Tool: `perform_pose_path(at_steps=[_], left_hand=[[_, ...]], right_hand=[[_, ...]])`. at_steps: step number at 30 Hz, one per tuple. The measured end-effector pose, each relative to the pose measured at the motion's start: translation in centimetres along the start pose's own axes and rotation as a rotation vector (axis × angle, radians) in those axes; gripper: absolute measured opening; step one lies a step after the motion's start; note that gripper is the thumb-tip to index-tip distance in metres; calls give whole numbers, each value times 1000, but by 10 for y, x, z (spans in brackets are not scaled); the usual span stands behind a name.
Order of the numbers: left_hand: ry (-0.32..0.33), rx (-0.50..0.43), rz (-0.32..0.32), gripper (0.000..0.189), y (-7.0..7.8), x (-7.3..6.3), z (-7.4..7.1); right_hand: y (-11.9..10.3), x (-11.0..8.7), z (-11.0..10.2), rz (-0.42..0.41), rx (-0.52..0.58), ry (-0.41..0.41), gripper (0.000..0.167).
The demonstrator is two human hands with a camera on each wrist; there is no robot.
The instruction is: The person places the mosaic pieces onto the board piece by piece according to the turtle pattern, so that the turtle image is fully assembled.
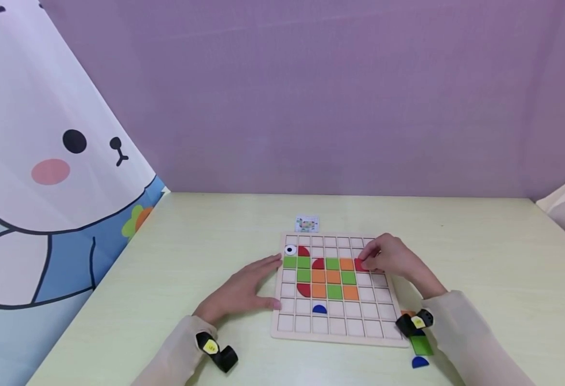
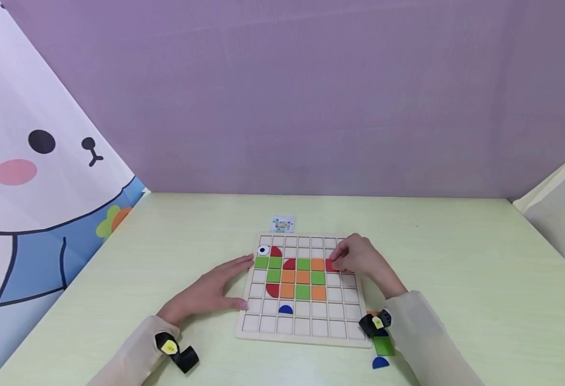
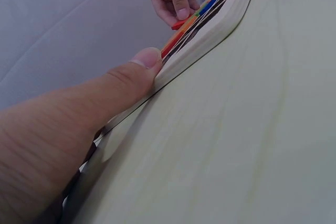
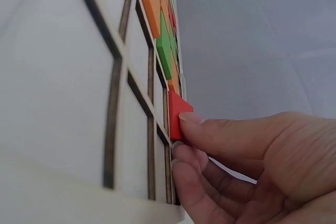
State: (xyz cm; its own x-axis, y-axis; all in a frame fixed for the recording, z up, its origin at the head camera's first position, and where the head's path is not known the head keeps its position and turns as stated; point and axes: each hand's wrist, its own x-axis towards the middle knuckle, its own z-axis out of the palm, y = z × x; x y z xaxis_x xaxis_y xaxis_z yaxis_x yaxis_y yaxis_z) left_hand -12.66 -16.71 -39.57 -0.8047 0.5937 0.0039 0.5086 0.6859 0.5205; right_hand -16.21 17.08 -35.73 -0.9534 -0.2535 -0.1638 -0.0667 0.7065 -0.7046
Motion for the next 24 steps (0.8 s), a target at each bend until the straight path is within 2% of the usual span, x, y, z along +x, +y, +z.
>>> perform_pose_path(at_steps=[14, 24], left_hand=[[5, 0, 10, 93, -1, 0, 0], [1, -7, -2, 94, -1, 0, 0]], right_hand=[[0, 1, -1, -12, -15, -1, 7], [-3, -2, -3, -56, -44, -19, 12]])
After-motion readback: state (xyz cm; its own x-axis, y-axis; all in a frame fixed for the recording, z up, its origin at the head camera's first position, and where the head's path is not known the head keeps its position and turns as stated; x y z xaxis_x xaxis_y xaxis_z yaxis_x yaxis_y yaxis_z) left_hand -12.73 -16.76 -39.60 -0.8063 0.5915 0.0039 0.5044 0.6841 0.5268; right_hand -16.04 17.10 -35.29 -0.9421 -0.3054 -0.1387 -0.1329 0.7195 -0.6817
